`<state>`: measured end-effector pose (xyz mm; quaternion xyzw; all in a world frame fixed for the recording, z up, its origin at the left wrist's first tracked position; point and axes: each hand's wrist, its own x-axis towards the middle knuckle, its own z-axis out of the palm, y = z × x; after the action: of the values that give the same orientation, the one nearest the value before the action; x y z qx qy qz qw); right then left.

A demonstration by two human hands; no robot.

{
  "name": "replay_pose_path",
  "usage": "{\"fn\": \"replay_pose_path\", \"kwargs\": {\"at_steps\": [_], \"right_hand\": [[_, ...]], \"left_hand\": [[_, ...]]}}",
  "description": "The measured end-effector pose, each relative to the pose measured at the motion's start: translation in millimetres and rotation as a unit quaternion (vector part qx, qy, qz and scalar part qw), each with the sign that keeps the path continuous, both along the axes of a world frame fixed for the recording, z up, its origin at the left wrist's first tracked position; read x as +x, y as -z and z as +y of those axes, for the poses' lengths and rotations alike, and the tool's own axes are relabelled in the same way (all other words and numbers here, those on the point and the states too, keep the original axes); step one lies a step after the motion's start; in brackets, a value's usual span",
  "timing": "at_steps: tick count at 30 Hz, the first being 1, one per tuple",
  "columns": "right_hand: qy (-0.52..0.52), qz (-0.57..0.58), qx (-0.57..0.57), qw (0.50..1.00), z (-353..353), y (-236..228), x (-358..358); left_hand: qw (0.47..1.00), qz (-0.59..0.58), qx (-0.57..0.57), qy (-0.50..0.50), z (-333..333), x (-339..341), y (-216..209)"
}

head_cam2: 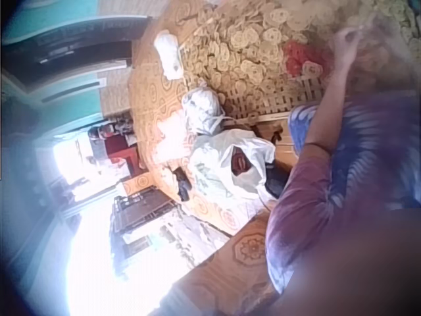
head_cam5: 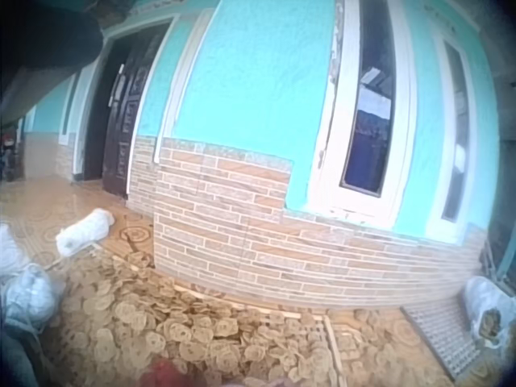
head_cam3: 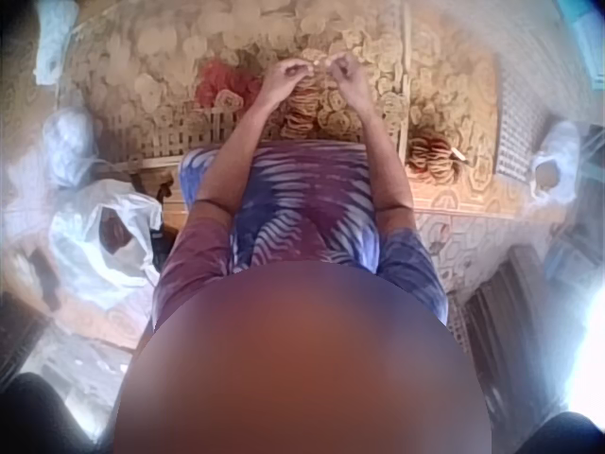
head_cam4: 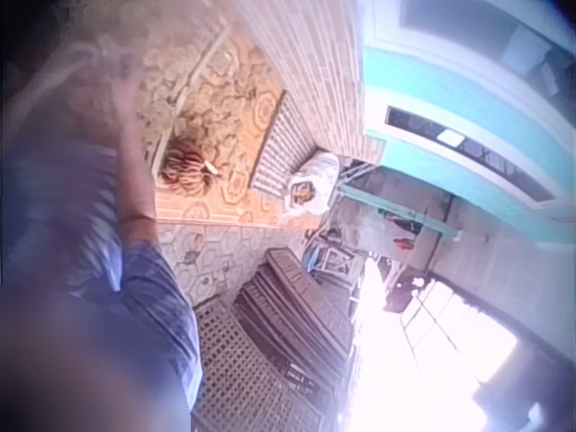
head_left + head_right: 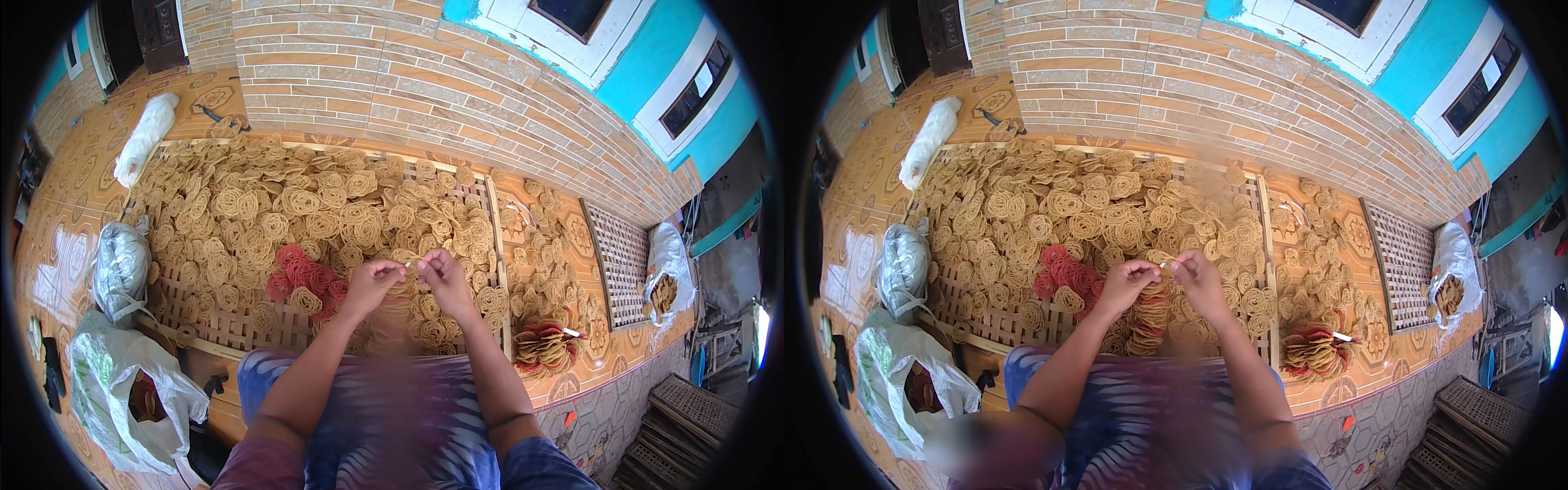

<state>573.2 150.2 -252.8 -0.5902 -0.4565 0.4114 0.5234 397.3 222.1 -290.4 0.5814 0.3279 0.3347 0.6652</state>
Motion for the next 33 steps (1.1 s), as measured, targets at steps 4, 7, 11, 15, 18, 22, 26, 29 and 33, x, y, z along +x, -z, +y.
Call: {"fn": "replay_pose_path", "kwargs": {"at_steps": [4, 7, 11, 15, 18, 22, 26, 29, 33], "right_hand": [[-0.04, -0.085, 0.025, 0.995, -1, -4, -2], [-0.009, -0.112, 0.035, 0.993, 0, -6, -4], [0.004, -0.085, 0.058, 0.995, -1, -13, -7], [0.005, -0.237, 0.059, 0.97, -4, -23, -8], [0.027, -0.361, 0.088, 0.928, -7, -30, -10], [0.04, -0.412, 0.108, 0.904, -10, -32, -11], [0.028, -0.353, 0.099, 0.93, -4, -17, -1], [0.063, -0.292, 0.071, 0.952, 10, 7, 18], [0.13, -0.513, -0.014, 0.849, 6, 42, 41]], "left_hand": [[1.0, -0.013, -0.014, -0.004, 1, 1, 4], [1.0, 0.0, 0.012, -0.015, 2, 2, 9], [0.997, 0.035, 0.07, -0.015, 3, 1, 14], [0.989, 0.085, 0.122, 0.0, 3, 1, 11], [0.986, 0.046, 0.137, -0.083, -2, 7, 1], [0.942, 0.041, 0.293, -0.156, 0, 6, -14], [0.958, 0.093, 0.272, 0.004, 0, 1, -13], [0.965, 0.15, 0.215, -0.018, 1, 0, -4], [0.991, 0.069, 0.109, -0.04, 8, 0, 5]]}}
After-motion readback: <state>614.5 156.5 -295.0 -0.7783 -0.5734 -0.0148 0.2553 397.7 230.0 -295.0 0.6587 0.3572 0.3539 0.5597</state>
